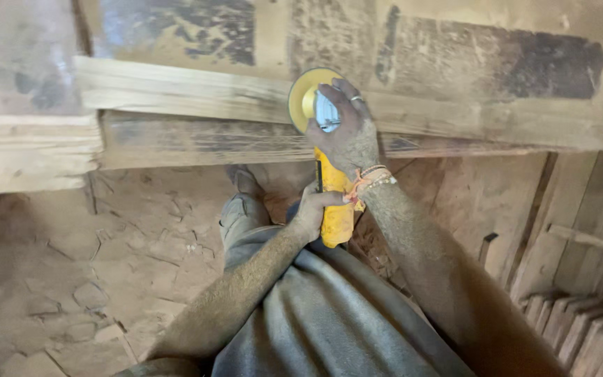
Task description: The person uses a power angle grinder with a sanding disc to sand the surface of a wooden beam, moving the tool back and forth across different sections of the wood.
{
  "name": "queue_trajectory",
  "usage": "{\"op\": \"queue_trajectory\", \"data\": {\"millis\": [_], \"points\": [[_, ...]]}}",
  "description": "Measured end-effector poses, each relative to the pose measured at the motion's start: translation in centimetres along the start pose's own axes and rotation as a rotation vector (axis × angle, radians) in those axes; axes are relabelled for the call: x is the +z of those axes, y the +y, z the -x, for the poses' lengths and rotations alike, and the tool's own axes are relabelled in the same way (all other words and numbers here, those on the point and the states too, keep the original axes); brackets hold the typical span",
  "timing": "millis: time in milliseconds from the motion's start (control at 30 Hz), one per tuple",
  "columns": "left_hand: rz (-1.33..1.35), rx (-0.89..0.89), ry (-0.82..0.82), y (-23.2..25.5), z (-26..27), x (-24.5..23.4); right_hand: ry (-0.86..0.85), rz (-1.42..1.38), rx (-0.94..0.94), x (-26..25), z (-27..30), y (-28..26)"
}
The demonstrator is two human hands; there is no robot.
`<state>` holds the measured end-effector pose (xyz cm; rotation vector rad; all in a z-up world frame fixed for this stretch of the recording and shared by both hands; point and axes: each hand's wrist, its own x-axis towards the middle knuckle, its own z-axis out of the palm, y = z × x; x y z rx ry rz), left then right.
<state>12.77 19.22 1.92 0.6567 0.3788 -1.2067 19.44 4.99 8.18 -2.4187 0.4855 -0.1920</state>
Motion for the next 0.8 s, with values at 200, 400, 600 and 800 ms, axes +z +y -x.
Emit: {"op": "queue_trajectory", "data": {"millis": [200, 400, 600, 800], "points": [[-0.101, -0.112, -0.036, -4.7, -4.0, 5.3, 0.096, -0.007, 0.116, -5.8, 2.3, 8.1], [-0.182, -0.233, -0.07, -10.8, -9.1, 10.8, 0.17, -0.01, 0.257, -12.4, 4.3, 16.3], [-0.24, -0.237, -0.032, -19.6, -13.6, 16.0, 0.208, 0.024, 0.236, -18.7, 8.1, 24.7], [-0.235, -0.201, -0.042, -24.7, -16.6, 19.1, 0.205, -0.014, 0.262, -22.6, 9.2, 29.6]]}}
